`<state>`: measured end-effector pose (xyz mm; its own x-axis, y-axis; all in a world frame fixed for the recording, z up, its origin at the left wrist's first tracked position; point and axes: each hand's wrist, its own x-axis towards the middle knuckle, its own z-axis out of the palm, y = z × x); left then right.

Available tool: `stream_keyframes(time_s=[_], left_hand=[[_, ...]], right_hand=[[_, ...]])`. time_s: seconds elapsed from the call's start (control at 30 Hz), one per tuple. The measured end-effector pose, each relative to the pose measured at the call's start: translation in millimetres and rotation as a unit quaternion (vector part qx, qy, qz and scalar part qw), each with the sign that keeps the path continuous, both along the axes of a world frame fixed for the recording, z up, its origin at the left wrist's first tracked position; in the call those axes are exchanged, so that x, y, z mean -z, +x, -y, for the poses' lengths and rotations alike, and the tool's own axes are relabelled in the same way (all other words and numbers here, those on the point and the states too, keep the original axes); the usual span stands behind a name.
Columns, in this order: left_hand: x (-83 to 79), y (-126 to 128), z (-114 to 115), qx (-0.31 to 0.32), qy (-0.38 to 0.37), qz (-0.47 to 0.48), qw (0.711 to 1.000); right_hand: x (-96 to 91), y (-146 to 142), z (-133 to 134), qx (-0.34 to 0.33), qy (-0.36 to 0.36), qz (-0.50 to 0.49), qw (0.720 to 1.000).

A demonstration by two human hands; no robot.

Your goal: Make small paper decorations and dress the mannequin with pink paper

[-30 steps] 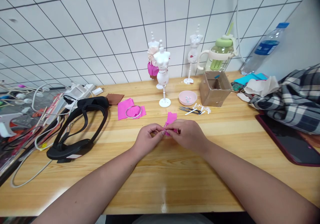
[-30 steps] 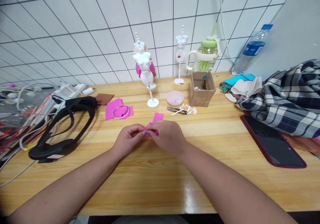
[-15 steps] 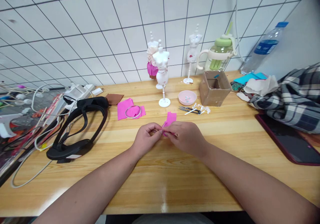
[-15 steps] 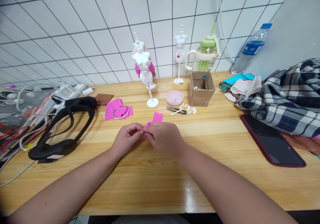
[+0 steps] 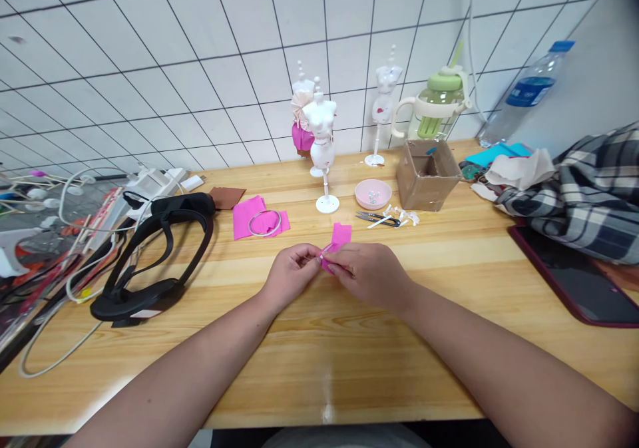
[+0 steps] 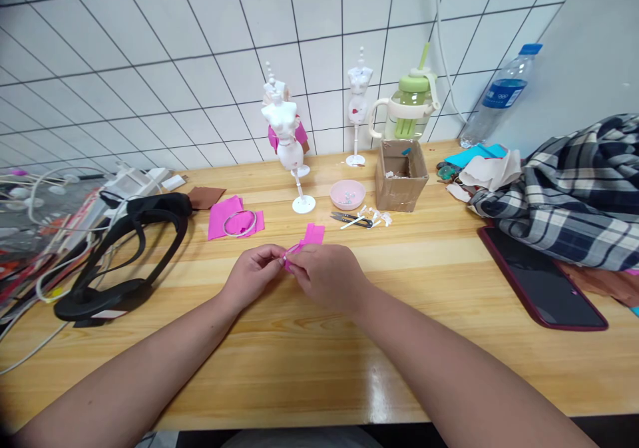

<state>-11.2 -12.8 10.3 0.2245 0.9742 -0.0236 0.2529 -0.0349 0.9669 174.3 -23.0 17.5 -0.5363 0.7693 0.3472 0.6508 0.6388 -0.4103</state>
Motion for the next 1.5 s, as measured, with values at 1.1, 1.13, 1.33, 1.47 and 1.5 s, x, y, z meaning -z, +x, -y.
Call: stream_keyframes(time_s=[1.1,1.13,1.33,1.47,1.5], left_hand=[[3.0,-2.5,-0.3,0.008,0.02,-0.02,1.0],[3.0,-2.4,-0.5,0.009,0.02,-0.02,1.0],[3.7,-2.3,-1.4,0.007,0.017,-0.023,1.0],[4.8,-2.7,-1.9,0.006,0.027,-0.043,0.999],[4.7,-2.7,-1.8,0.007,0.03,-0.047,0.998]], right_hand=[[-0.7,1.7,-1.8,0.007,-0.002,0.01,1.0],[-0.2,1.7,-1.7,0.005,0.001,0.01,1.0],[-0.2,1.7,-1.2,0.0,0.003,0.013,1.0],[-1.8,1.7,-1.1,0.006,-0.008,0.017,1.0],[-2.0,1.7,-1.2,0.009,-0.01,0.016,1.0]])
